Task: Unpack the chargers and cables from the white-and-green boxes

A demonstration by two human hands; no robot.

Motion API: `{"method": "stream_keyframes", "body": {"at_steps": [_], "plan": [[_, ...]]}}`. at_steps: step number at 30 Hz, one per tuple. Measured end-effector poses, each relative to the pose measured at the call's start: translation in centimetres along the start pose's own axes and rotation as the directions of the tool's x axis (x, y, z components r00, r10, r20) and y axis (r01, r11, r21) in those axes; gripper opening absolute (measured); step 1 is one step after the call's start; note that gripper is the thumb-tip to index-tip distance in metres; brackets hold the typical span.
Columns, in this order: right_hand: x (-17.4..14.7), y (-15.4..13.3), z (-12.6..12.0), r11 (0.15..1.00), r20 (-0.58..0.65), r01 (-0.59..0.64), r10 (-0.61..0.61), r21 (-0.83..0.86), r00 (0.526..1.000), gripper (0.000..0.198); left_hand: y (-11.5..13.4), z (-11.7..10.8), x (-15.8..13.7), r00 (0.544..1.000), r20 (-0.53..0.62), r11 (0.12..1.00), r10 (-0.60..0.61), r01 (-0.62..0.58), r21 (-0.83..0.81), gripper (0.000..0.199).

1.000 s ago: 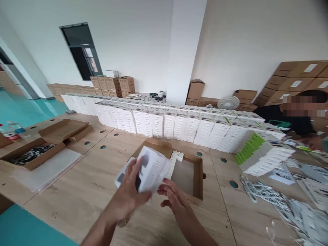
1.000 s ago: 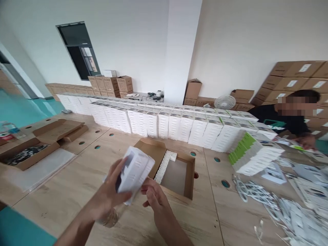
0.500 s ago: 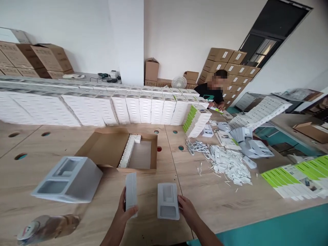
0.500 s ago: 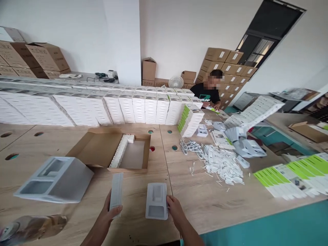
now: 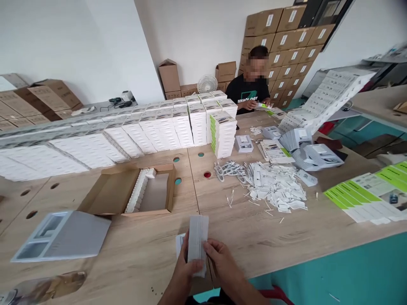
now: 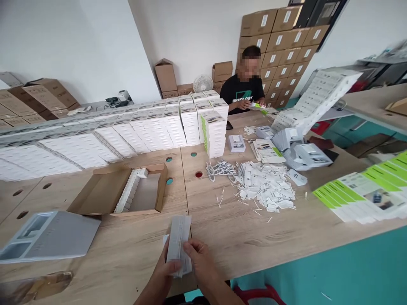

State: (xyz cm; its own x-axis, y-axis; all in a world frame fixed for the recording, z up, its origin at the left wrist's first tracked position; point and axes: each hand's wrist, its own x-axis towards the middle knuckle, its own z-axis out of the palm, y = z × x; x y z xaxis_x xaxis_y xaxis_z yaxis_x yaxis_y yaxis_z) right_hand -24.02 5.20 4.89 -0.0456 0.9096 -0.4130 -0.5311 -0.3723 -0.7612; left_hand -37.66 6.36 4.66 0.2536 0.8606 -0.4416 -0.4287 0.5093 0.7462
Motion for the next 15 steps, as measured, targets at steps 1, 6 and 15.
{"method": "stream_keyframes", "body": {"at_steps": [1,6,15], "plan": [[0.0,0.1,-1.4,1.0,-0.064,-0.003,0.005,0.03,0.998,0.038,0.1,0.5,-0.3,0.999,-0.047,1.0,-0.019,0.018,-0.021,0.084],[1.6,0.6,-8.3,0.998,-0.305,-0.021,0.002,-0.058,0.952,0.045,2.4,-1.3,-1.7,0.977,-0.213,0.999,-0.034,0.041,0.028,0.072],[1.4,-2.3,-5.1,0.914,-0.294,0.06,-0.191,-0.401,0.937,0.034,5.6,-0.4,0.0,0.998,-0.054,0.974,0.028,-0.015,0.226,0.096]]}}
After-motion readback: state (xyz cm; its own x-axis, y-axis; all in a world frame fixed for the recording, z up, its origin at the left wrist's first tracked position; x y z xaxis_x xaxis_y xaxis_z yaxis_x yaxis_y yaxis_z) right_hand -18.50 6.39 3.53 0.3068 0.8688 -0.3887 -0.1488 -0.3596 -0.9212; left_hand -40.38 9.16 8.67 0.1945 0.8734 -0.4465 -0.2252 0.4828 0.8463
